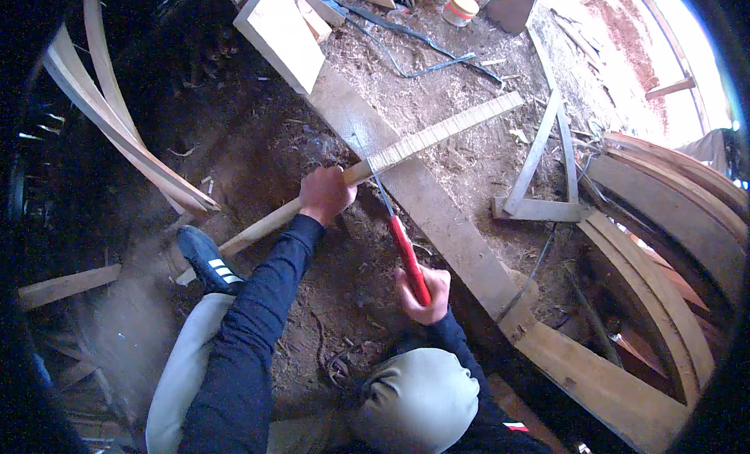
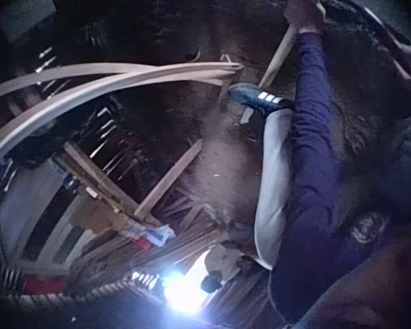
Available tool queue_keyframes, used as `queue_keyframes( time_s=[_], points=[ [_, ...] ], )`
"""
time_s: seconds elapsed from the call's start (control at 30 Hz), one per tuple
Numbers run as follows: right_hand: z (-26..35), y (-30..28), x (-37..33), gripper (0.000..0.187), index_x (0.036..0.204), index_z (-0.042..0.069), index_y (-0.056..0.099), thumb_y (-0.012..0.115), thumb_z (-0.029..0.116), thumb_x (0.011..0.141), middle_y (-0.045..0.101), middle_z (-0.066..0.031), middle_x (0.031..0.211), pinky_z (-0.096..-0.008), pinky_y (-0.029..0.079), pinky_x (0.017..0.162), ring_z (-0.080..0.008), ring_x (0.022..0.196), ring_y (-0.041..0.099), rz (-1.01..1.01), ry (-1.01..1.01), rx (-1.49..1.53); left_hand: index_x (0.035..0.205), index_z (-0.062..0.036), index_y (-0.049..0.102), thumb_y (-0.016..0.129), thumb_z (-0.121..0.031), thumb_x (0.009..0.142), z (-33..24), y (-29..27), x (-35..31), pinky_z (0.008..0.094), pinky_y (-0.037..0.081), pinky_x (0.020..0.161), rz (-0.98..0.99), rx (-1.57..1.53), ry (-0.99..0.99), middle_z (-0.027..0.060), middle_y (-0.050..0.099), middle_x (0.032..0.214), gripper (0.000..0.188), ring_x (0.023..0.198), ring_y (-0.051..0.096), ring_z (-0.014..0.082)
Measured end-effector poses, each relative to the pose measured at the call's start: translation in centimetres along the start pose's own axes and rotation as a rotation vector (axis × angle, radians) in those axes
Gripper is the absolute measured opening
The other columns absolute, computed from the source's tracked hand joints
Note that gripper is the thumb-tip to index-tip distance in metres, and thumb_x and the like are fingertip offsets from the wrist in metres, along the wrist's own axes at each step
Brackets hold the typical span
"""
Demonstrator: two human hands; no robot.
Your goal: The person kneels on the ground and uses a red-handled hand saw to cut a thin wooden plank. The plank is held steady with the left hand while the right hand operates the saw in a repetitive back-and-forth motion. The task continues for the duration of the clip without completing the cut.
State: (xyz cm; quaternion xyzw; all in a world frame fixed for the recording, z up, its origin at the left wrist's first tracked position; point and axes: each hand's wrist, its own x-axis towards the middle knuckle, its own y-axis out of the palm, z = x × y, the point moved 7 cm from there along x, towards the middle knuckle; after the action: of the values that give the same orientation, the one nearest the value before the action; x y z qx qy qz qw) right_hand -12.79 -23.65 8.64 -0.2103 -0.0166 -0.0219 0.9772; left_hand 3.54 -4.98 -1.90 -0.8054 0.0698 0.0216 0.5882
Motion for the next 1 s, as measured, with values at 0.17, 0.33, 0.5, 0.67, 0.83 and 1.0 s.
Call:
queue_keyframes(
  time_s=[0.17, 0.33, 0.5, 0.67, 0.83, 1.0],
  points=[
    [0.7, -0.8, -0.1, 0.026, 0.060, 0.005, 0.051, 0.066, 0.008, 0.081, 0.042, -0.0036, 0.046, -0.0286, 0.034, 0.042, -0.0114, 0.038, 0.042, 0.019, 0.001, -0.052, 0.076, -0.0088, 0.071, 0.071, -0.033, 0.073, -0.7, 0.0, 0.3, 0.0434, 0.056, 0.066, 0.009, 0.028, -0.003, 0.0158, 0.069, 0.076, 0.024, 0.073, 0.069, 0.0327],
    [-0.9, 0.5, -0.7, 0.024, 0.060, 0.006, 0.052, 0.066, 0.007, 0.079, 0.041, -0.0046, 0.046, -0.0292, 0.034, 0.042, -0.0155, 0.037, 0.043, 0.044, -0.003, -0.022, 0.074, -0.0088, 0.071, 0.070, -0.035, 0.073, -0.1, -0.5, 0.0, 0.0452, 0.056, 0.066, 0.000, -0.006, -0.001, 0.0163, 0.068, 0.073, 0.026, 0.071, 0.069, 0.0348],
    [-1.3, -0.4, -2.1, 0.027, 0.058, 0.007, 0.047, 0.066, 0.007, 0.078, 0.039, -0.0054, 0.045, -0.0318, 0.035, 0.041, -0.0168, 0.035, 0.042, -0.010, -0.064, 0.003, 0.075, -0.0086, 0.071, 0.070, -0.035, 0.074, -0.6, 0.0, 0.3, 0.0455, 0.056, 0.066, 0.021, 0.008, -0.003, 0.0164, 0.068, 0.074, 0.027, 0.072, 0.069, 0.0351],
    [0.2, 1.0, 0.3, 0.025, 0.062, 0.006, 0.050, 0.067, 0.008, 0.080, 0.040, -0.0066, 0.049, -0.0307, 0.034, 0.042, -0.0175, 0.037, 0.042, 0.041, -0.034, -0.039, 0.077, -0.0084, 0.072, 0.068, -0.038, 0.075, 0.5, -0.7, 0.1, 0.0467, 0.057, 0.065, -0.012, 0.033, -0.005, 0.0182, 0.068, 0.074, 0.030, 0.070, 0.069, 0.0358],
    [-1.3, -1.5, -3.2, 0.025, 0.059, 0.007, 0.049, 0.065, 0.004, 0.078, 0.040, -0.0042, 0.045, -0.0310, 0.034, 0.040, -0.0170, 0.035, 0.042, 0.063, -0.039, -0.025, 0.078, -0.0083, 0.072, 0.068, -0.039, 0.075, -0.2, -0.3, 0.5, 0.0460, 0.057, 0.067, 0.025, 0.019, -0.020, 0.0183, 0.068, 0.075, 0.031, 0.071, 0.069, 0.0357],
    [-1.1, -0.3, -0.6, 0.024, 0.060, 0.007, 0.050, 0.066, 0.008, 0.078, 0.042, -0.0054, 0.047, -0.0318, 0.035, 0.042, -0.0176, 0.037, 0.042, 0.031, -0.047, -0.003, 0.078, -0.0095, 0.073, 0.070, -0.032, 0.073, 0.0, -0.5, 0.1, 0.0453, 0.057, 0.072, 0.029, 0.029, -0.049, 0.0168, 0.069, 0.076, 0.023, 0.075, 0.070, 0.0356]
  ],
)
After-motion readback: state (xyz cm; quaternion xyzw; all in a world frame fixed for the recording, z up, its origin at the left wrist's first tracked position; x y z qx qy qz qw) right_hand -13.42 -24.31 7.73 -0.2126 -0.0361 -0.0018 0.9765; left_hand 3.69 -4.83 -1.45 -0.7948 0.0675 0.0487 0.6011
